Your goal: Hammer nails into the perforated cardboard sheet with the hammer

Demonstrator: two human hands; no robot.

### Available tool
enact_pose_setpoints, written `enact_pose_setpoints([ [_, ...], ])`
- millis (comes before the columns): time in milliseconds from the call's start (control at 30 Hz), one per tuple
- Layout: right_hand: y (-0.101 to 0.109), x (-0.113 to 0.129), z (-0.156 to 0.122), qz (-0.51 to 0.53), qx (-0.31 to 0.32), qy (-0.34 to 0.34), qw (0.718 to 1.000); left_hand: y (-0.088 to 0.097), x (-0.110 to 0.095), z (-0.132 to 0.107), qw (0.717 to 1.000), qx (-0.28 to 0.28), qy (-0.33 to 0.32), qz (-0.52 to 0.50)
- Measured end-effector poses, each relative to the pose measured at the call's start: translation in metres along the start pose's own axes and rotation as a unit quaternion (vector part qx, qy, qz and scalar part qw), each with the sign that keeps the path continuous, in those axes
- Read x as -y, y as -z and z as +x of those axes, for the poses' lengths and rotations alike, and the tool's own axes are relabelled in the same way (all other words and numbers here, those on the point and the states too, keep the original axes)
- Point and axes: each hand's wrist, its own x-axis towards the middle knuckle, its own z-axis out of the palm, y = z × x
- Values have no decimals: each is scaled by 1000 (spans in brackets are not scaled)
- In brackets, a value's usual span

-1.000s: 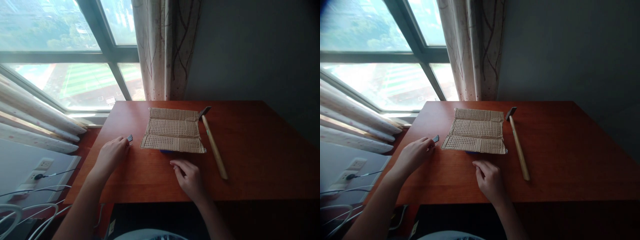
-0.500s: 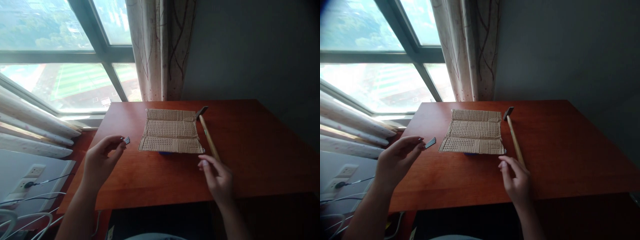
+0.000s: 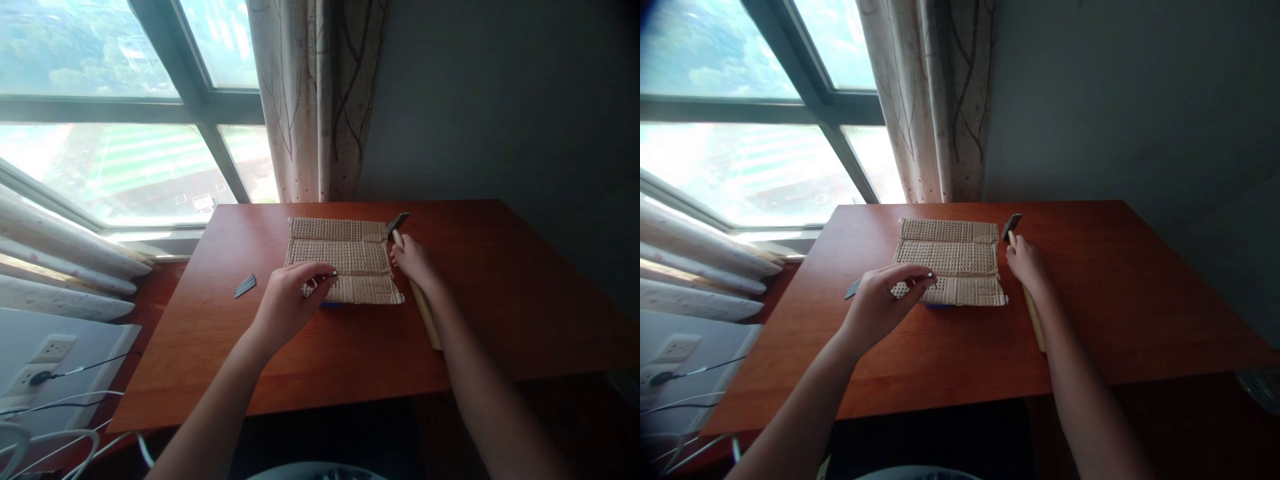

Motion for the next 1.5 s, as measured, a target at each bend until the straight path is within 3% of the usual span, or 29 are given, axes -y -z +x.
enact_pose_setpoints([
  [267,-15,7,4,-36,4,-16,999,-7,6,-2,999,35,20,17],
  [1500,-10,9,-1,-46,19,-12,999,-14,1,-7,999,18,1,40],
])
